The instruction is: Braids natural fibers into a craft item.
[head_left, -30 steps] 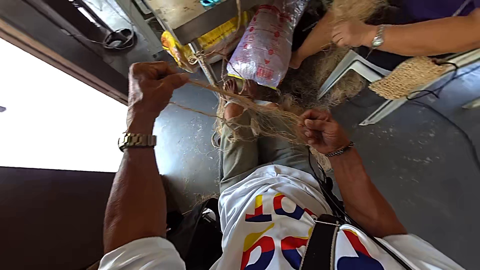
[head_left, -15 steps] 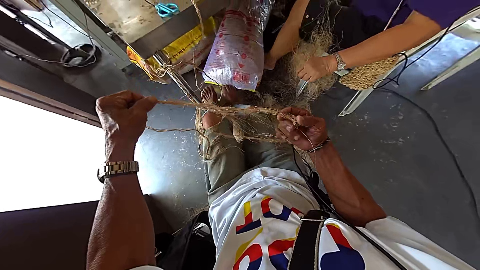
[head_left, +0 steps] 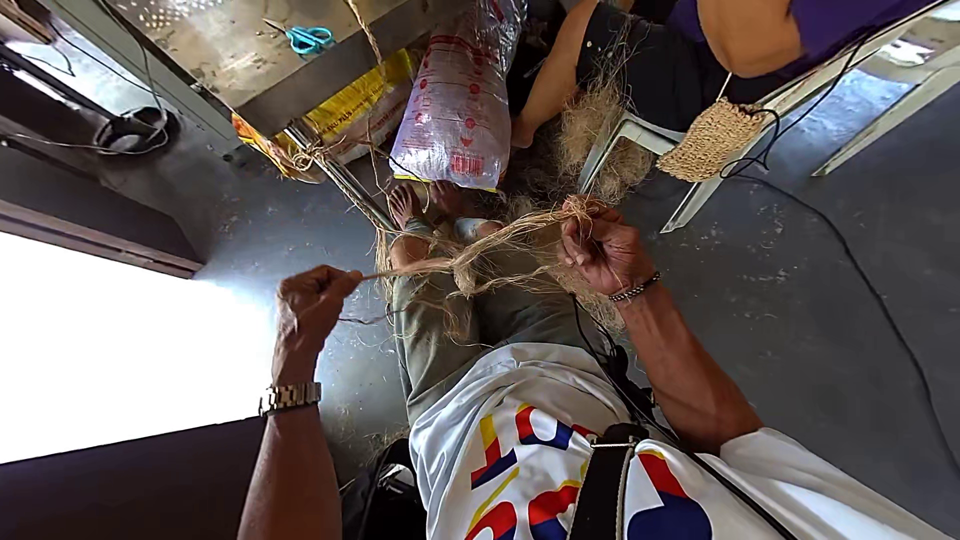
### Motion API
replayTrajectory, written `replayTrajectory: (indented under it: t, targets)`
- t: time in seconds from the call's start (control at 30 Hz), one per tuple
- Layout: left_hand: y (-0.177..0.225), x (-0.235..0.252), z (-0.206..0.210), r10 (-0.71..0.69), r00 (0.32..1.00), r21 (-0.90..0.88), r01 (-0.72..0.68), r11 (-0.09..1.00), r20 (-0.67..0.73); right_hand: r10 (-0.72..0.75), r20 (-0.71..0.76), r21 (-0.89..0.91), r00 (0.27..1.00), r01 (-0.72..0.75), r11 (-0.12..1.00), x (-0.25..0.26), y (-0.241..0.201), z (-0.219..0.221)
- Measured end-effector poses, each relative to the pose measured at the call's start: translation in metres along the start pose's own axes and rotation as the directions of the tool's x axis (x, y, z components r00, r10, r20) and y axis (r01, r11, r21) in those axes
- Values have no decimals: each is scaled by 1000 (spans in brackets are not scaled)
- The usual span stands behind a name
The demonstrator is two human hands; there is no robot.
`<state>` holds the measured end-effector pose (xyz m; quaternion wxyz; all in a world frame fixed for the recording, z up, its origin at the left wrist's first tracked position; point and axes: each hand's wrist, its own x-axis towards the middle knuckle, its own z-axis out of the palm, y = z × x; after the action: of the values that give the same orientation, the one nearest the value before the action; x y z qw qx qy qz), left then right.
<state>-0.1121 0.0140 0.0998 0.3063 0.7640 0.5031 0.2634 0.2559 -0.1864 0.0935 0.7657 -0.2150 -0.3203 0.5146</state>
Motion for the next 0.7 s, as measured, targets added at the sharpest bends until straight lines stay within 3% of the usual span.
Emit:
replayTrajectory:
  t: [0.17, 0.27, 0.37, 0.47, 0.6, 0.7]
  targets:
    - [13, -17, 18, -4, 999, 1, 4, 1000, 32, -40, -45, -128, 998, 34, 991, 3, -3, 7]
    - [45, -25, 27, 165, 986, -1, -165, 986, -40, -47, -65, -234, 997, 31, 972, 0, -1, 18]
    - [95, -38, 52, 389, 920, -76, -391, 917, -38, -43, -71, -303, 997, 20, 953, -1, 4, 27]
    - [132, -42, 89, 519, 854, -170, -518, 839, -42, -36, -73, -389, 997, 5, 921, -2, 9, 34]
    - [157, -44, 128, 563, 821, -377, -555, 742, -100, -97, -34, -539, 995, 63, 840, -5, 13, 40]
    - [160, -50, 140, 511, 848, -544, -497, 676, -141, -115, 18, -616, 993, 101, 781, -6, 14, 41]
